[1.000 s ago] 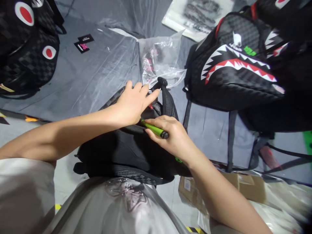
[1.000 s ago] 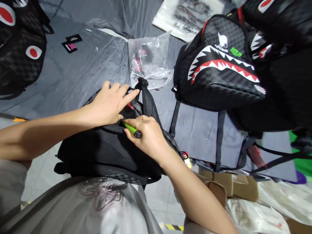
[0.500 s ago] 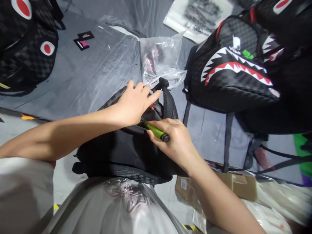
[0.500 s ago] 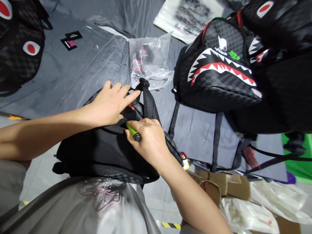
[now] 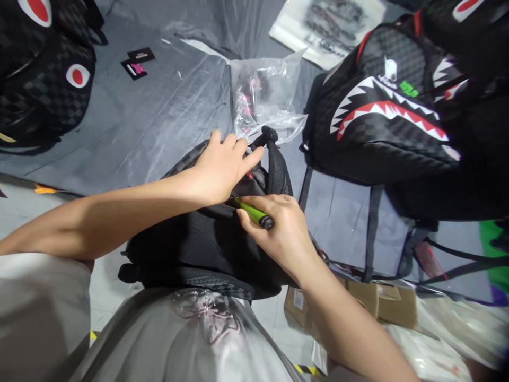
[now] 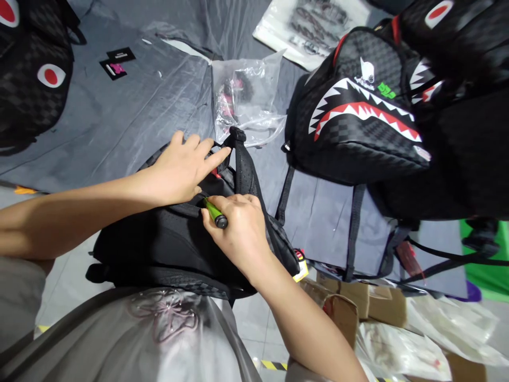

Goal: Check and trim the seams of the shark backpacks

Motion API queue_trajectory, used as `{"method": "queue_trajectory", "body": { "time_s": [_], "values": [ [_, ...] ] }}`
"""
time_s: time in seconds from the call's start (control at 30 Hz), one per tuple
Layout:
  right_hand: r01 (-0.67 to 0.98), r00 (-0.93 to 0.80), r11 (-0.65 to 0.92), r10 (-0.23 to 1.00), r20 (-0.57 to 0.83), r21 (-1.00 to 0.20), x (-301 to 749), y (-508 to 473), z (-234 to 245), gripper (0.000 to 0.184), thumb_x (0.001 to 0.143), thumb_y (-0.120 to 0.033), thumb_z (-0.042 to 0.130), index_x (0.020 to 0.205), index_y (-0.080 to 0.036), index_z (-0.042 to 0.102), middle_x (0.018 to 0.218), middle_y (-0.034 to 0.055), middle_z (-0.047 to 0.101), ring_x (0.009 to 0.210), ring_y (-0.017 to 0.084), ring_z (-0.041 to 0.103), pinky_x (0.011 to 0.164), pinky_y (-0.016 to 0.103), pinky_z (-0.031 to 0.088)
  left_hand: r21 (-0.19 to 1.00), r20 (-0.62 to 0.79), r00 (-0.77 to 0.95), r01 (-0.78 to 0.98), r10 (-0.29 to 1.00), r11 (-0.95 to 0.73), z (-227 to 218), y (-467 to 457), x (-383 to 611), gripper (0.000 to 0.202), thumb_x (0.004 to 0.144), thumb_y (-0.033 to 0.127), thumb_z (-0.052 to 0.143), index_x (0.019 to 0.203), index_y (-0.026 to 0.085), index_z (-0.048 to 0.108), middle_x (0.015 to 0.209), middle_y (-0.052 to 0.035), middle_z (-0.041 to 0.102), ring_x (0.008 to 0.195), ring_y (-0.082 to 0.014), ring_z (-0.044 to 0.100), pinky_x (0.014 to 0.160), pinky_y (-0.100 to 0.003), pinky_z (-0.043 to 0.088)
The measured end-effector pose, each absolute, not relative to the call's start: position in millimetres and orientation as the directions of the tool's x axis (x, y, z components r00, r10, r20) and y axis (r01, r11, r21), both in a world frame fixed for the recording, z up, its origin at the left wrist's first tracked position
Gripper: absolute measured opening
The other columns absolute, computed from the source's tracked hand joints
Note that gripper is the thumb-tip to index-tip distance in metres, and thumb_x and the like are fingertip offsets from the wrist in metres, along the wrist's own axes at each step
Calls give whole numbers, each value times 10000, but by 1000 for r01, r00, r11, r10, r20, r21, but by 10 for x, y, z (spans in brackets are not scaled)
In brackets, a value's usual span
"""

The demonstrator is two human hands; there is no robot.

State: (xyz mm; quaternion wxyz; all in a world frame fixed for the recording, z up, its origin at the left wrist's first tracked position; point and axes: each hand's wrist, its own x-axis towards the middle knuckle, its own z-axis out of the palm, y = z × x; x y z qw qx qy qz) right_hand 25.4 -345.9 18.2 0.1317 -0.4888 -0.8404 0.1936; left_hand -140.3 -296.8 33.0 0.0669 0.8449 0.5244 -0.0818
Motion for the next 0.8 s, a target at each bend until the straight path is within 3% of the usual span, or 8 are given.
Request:
{"method": "queue_trajectory", "body": {
  "time_s": [0.47,0.8],
  "values": [
    [790,-405,428,902,150,-439,264,-3569,122,158,891,-308,636,988,-242,742,957,62,776,902,249,701,882,434,461,60,-169,448,894,878,-444,291,-2968,-1433,863,854,442,634,1571,252,194,1473,-147,444,1326,-410,373,1094,-521,221],
    [764,-379,374,920,103,-526,238,-3566,121,147,890,-297,645,980,-228,738,983,52,780,912,237,713,897,427,473,37,-196,447,893,872,-450,332,-2962,-1424,844,850,352,642,1568,227,217,1480,-157,442,1301,-394,408,1097,-516,237]
  ]
}}
